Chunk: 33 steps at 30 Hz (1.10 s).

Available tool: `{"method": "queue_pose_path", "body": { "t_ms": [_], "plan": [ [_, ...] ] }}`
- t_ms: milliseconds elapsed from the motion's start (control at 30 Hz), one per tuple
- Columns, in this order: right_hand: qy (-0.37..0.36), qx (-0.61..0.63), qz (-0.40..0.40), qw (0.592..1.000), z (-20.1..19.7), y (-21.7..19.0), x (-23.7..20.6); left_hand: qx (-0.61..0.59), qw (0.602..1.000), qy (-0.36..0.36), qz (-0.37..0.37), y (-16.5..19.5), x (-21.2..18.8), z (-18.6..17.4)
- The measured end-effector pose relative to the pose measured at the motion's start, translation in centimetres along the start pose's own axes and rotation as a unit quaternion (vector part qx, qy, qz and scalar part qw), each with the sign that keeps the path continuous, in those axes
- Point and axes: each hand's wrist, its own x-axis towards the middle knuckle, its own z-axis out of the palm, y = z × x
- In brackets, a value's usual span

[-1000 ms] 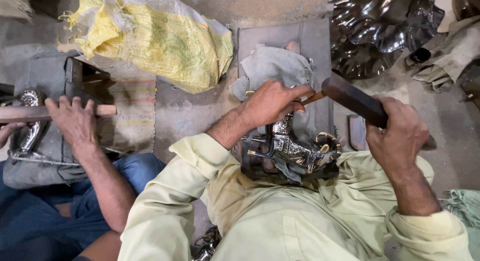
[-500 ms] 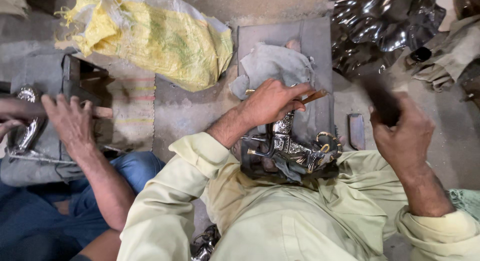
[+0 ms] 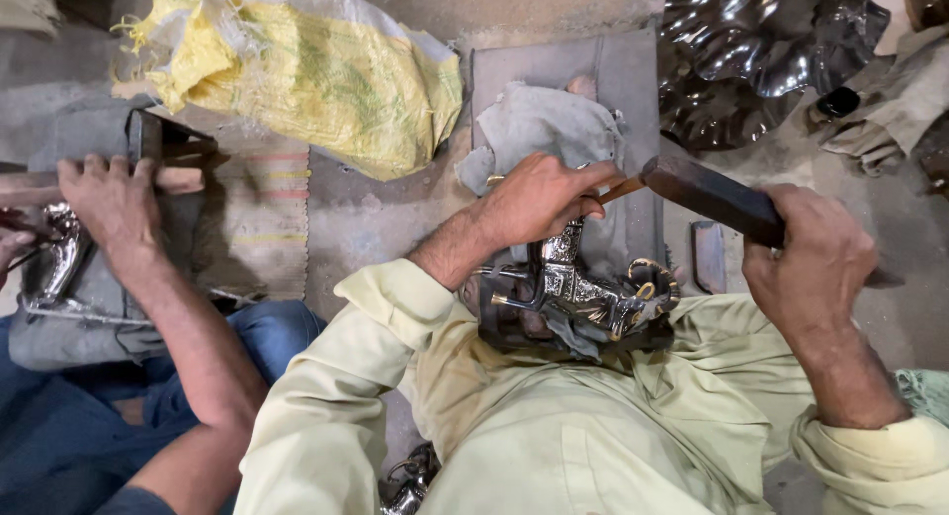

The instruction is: The person sits cross-legged on the floor and uses a hammer and chisel to shape a silver-colored metal figurine of a horse. They repeatedly strike the chisel against the figurine's body and legs while holding it steady with their left hand.

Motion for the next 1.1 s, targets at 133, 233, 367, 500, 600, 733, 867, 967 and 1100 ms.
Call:
{"method": "queue_pose_path", "body": {
  "t_ms": [133,233,367,500,600,733,867,967,1100],
  "plan": [
    [-0.025,0.051,0.1,0.993,-0.6,-0.5,0.0,0.001,1.0,-0.006,0.001,0.2,0.0,-0.2],
    [-0.069,-0.09,-0.021,0.993,-0.3,-0.1,-0.2,-0.037,0.999,0.005,-0.004,0.4,-0.3,-0.6],
    [-0.194,-0.024,0.106,0.975,0.9,1.1,-0.6,-0.082,0.994,0.079,-0.003,0.8,-0.4,-0.5],
    [-0.227,0.157,0.147,0.95,2.6,1.6,-1.5,-0.039,0.999,0.029,-0.019,1.0,0.1,-0.3],
    [-0.218,0.126,0.174,0.952,3.2,1.6,-2.1,0.009,0.999,-0.013,-0.033,0.8,0.5,-0.3],
    [-0.073,0.135,0.165,0.974,3.0,1.3,-2.5,-0.005,1.0,0.005,-0.01,0.8,0.3,0.1],
    [0.008,0.019,0.031,0.999,2.6,1.4,-2.1,0.032,0.999,0.004,-0.025,0.8,0.1,0.5],
    [0.012,-0.008,0.003,1.0,2.5,1.7,-1.6,0.032,0.999,0.002,-0.02,0.7,0.3,0.6],
    [0.004,0.046,0.011,0.999,2.5,2.0,-1.2,0.034,0.999,0.008,-0.03,0.7,0.3,0.8]
  ]
}}
